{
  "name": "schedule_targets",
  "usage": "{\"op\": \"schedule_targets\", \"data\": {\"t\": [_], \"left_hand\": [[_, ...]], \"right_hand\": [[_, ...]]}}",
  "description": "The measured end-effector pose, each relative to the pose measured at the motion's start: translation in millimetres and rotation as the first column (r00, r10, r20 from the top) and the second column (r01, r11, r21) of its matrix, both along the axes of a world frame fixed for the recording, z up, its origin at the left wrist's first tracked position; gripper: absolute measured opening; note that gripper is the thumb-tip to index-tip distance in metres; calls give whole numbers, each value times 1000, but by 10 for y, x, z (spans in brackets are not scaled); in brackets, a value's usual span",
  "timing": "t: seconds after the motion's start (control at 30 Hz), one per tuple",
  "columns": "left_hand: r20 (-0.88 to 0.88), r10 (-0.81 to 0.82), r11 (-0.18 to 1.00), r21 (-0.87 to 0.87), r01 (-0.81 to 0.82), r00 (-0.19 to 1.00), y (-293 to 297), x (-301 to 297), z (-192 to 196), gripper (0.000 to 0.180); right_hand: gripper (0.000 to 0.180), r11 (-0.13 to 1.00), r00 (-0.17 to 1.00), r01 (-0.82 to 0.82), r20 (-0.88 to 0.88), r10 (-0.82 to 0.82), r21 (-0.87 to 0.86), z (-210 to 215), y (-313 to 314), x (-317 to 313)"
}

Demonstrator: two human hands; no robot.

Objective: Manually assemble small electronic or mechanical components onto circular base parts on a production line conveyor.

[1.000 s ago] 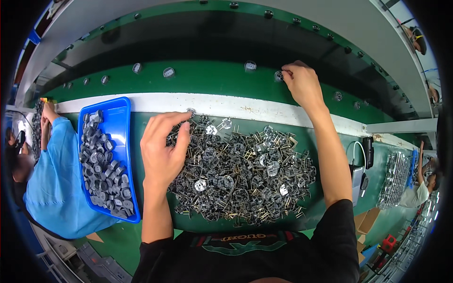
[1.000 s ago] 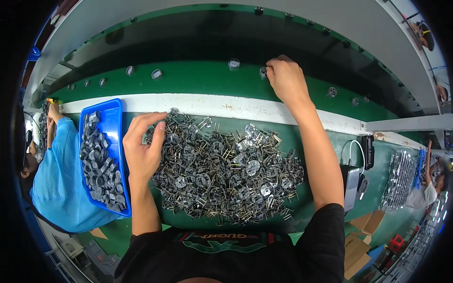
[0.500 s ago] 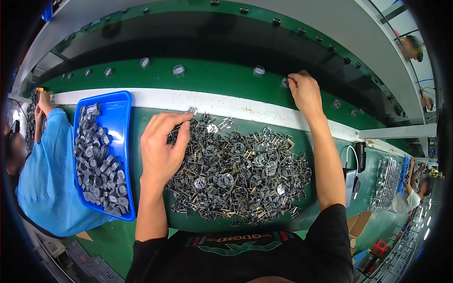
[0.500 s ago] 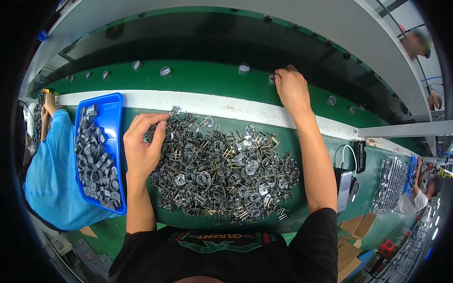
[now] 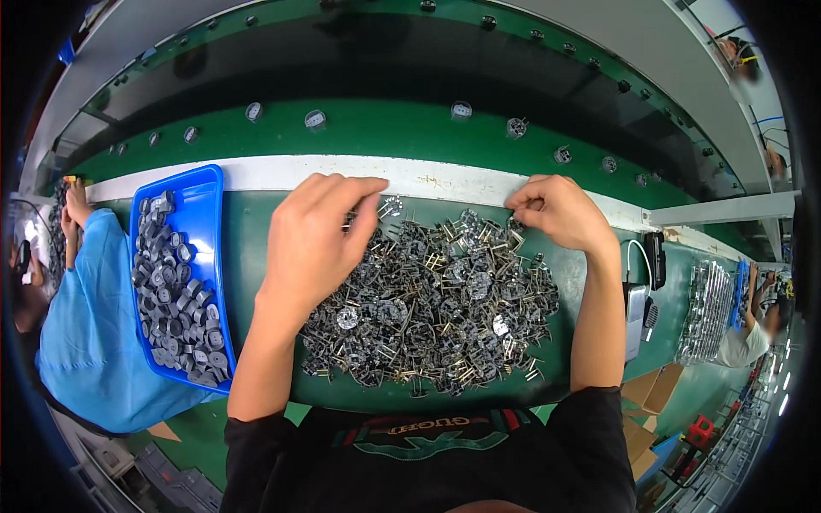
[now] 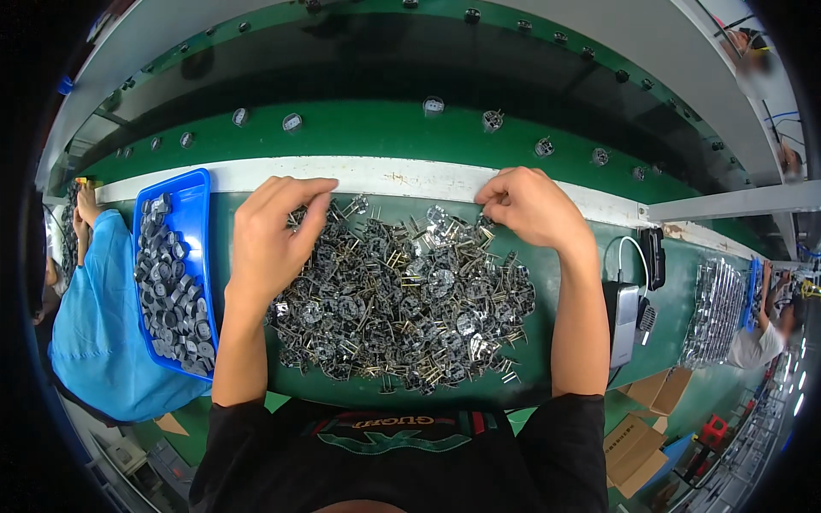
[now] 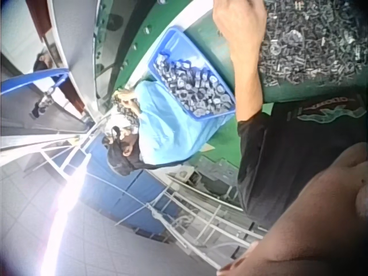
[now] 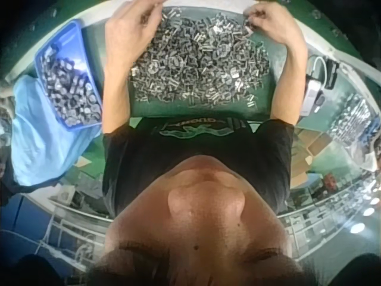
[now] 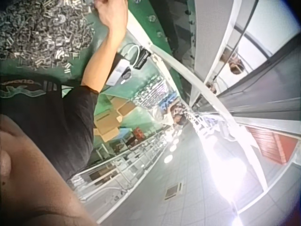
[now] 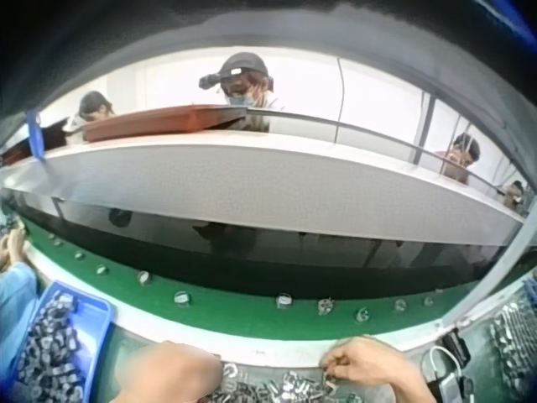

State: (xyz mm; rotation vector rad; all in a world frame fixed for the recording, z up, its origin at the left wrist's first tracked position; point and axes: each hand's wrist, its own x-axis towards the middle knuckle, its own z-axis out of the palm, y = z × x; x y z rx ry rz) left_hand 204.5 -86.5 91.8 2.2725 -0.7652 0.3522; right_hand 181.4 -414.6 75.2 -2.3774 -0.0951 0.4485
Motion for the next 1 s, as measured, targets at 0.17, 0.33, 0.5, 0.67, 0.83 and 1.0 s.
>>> {"op": "schedule_targets", "data": {"t": [0.17, 0.33, 0.5, 0.67, 0.83, 1.0], "left_hand": [[-28, -51, 994, 97, 54, 998, -199, 19, 128, 15], [30, -133, 975, 183, 125, 991, -487, 249, 164, 12], [-56, -225, 944, 234, 232, 973, -800, 527, 98, 19], [-168, -204, 897, 362, 253, 964, -1025, 917, -90, 26], [-233, -187, 908, 330, 259, 954, -1211, 1356, -416, 54], [-356, -195, 927, 238, 290, 914, -1430, 1535, -607, 63]], "right_hand": [[27, 999, 1000, 1, 4, -2, 44, 38, 45, -69], [35, 995, 999, -32, 17, 30, 97, 8, -19, -81], [35, 957, 978, 81, 162, -129, 278, 55, -87, -78], [21, 801, 926, 110, 233, -298, 588, -42, -54, -10], [18, 746, 866, 236, 214, -453, 623, -157, -73, 86], [20, 809, 810, 376, 263, -523, 451, -167, -92, 300]]}}
